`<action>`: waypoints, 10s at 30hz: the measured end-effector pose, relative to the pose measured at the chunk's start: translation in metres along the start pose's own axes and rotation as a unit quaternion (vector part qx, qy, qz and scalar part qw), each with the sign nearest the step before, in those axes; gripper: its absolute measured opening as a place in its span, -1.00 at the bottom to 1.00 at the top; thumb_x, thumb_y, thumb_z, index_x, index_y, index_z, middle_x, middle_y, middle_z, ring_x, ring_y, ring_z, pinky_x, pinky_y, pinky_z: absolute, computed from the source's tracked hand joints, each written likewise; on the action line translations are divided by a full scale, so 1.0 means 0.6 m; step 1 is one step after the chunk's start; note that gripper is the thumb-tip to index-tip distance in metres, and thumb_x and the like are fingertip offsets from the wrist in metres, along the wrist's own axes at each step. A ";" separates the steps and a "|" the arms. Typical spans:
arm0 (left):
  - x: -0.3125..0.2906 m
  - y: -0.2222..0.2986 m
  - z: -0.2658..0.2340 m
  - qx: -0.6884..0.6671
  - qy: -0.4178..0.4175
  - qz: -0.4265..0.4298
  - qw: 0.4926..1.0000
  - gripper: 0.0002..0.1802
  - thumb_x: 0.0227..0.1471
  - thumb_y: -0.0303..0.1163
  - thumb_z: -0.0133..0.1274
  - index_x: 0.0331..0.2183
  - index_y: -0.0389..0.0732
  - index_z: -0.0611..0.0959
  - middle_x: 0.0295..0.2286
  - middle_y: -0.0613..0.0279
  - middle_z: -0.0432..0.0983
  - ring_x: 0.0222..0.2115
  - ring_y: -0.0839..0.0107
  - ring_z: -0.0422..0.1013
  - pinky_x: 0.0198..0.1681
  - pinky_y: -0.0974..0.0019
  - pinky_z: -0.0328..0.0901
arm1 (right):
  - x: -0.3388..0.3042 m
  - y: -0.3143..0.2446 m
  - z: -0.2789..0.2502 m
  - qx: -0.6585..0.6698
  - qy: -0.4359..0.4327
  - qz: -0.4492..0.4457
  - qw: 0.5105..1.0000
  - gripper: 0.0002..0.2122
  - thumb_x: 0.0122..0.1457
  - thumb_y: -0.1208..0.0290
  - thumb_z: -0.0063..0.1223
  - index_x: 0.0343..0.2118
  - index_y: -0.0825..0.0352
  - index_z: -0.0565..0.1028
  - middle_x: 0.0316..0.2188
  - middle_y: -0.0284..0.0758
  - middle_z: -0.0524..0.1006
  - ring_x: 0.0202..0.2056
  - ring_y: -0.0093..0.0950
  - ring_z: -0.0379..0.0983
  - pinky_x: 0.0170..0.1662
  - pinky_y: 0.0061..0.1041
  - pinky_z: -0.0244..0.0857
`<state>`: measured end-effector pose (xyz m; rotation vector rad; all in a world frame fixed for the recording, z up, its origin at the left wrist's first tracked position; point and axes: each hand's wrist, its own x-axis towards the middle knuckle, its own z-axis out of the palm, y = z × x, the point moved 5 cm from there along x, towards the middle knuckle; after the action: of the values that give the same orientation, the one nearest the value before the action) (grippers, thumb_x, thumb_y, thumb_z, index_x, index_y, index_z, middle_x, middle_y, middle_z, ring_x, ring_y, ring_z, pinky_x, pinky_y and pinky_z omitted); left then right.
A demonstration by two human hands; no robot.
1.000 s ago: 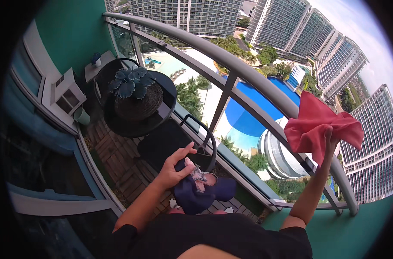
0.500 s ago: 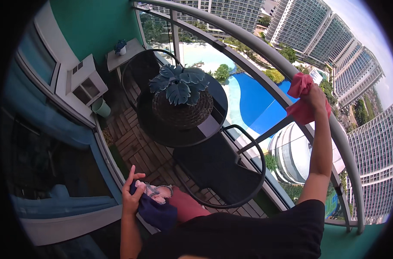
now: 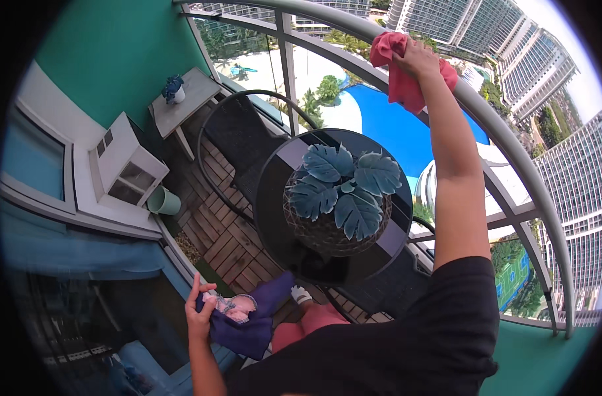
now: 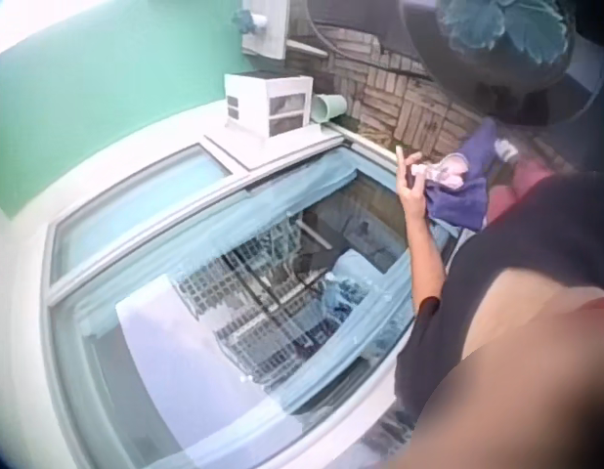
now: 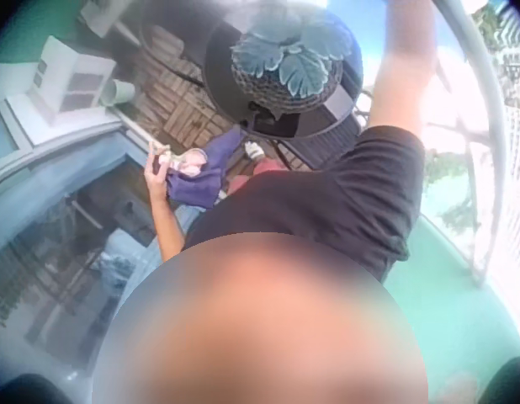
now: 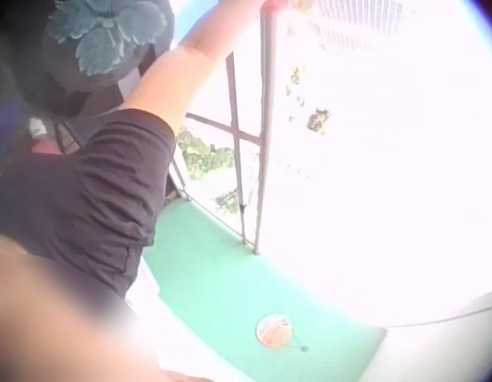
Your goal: The person cleans various surfaces in a bedroom and on a balcony. They wipe the inside of a desk drawer with a pink cloth after removing objects, wipe the balcony glass door and frame, clean a glass tabletop by hand using a cloth, and wipe down the balcony railing.
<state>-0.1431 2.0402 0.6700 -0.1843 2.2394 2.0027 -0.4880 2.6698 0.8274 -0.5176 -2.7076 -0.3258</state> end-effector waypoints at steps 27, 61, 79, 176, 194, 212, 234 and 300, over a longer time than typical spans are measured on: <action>0.742 -0.027 -0.020 -0.033 -0.242 -0.078 0.967 -0.20 -0.18 -0.51 0.03 0.18 -0.21 0.24 -0.30 0.24 0.46 -0.38 0.61 0.26 -0.23 0.53 0.18 | 0.078 -0.305 0.259 -0.113 0.038 -0.005 0.993 -0.48 0.10 0.42 -0.15 0.16 0.38 0.15 0.12 -0.03 0.22 0.10 -0.04 0.21 0.11 -0.04 0.10; 0.567 0.113 0.144 -0.001 -0.322 -0.033 0.946 -0.22 -0.14 -0.51 0.05 0.18 -0.18 0.24 -0.29 0.20 0.49 -0.32 0.55 0.36 -0.13 0.46 0.24 | -0.427 0.262 -0.087 0.370 0.165 0.208 0.890 -0.60 -0.01 0.65 -0.06 -0.03 0.37 0.43 -0.11 -0.11 0.46 -0.08 -0.25 0.41 0.04 -0.36 0.22; 1.093 0.124 -0.433 -0.051 -0.202 -0.001 0.978 -0.25 -0.11 -0.53 0.03 0.18 -0.19 0.24 -0.33 0.24 0.49 -0.37 0.61 0.34 -0.19 0.50 0.23 | 0.432 -0.539 0.101 -0.027 -0.004 0.053 0.998 -0.38 -0.14 0.36 0.18 0.06 0.26 0.25 -0.05 -0.14 0.39 -0.09 -0.12 0.41 -0.04 -0.18 0.31; 2.113 -0.412 -0.115 -0.057 -0.270 0.114 0.955 -0.41 -0.03 -0.55 -0.03 0.11 -0.20 0.37 -0.45 0.33 0.46 -0.44 0.63 0.33 -0.30 0.52 0.27 | 0.917 -1.634 0.720 0.056 0.384 -0.289 0.875 -0.56 -0.04 0.25 0.02 -0.07 0.33 0.44 0.00 -0.24 0.34 -0.01 -0.27 0.30 0.01 -0.30 0.18; 2.129 -0.483 -0.140 -0.035 -0.229 0.194 0.953 -0.42 -0.02 -0.59 -0.09 0.10 -0.14 0.40 -0.51 0.39 0.41 -0.48 0.65 0.30 -0.34 0.54 0.26 | 0.762 -1.513 0.775 0.072 0.380 -0.346 0.855 -0.69 -0.22 0.26 0.16 -0.33 0.22 0.49 -0.30 -0.44 0.48 -0.19 -0.51 0.44 -0.17 -0.50 0.37; 2.021 -0.422 -0.082 -0.129 -0.296 0.141 0.936 -0.40 -0.08 -0.61 -0.04 0.09 -0.18 0.42 -0.42 0.36 0.40 -0.45 0.67 0.27 -0.32 0.56 0.23 | 0.482 -1.415 1.137 0.085 0.075 -0.291 0.950 -0.80 -0.06 0.41 0.01 -0.33 0.10 0.56 -0.31 -0.47 0.51 -0.32 -0.44 0.50 -0.19 -0.43 0.37; 2.036 -0.478 -0.025 -0.100 -0.300 0.154 0.936 -0.40 -0.04 -0.65 -0.12 0.11 -0.22 0.37 -0.45 0.44 0.33 -0.48 0.68 0.19 -0.35 0.61 0.17 | 0.465 -1.167 0.753 0.000 0.353 -0.195 0.915 -0.71 -0.15 0.46 0.12 -0.27 0.08 0.53 -0.35 -0.44 0.50 -0.32 -0.43 0.45 -0.22 -0.33 0.32; 1.961 -0.405 0.027 0.100 -0.307 0.198 0.926 -0.60 -0.18 -0.60 -0.04 -0.20 -0.22 0.64 -0.34 0.12 0.56 -0.25 0.13 0.47 -0.09 0.29 0.31 | 0.958 -1.711 0.902 0.247 0.127 -0.390 0.878 -0.70 0.18 0.14 -0.14 -0.16 0.16 0.49 -0.25 -0.34 0.51 -0.20 -0.34 0.46 -0.11 -0.37 0.30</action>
<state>-1.2574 2.0252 0.2200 0.8564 2.1264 1.6303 -1.5563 2.0734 0.4023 0.7298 -2.4613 0.1096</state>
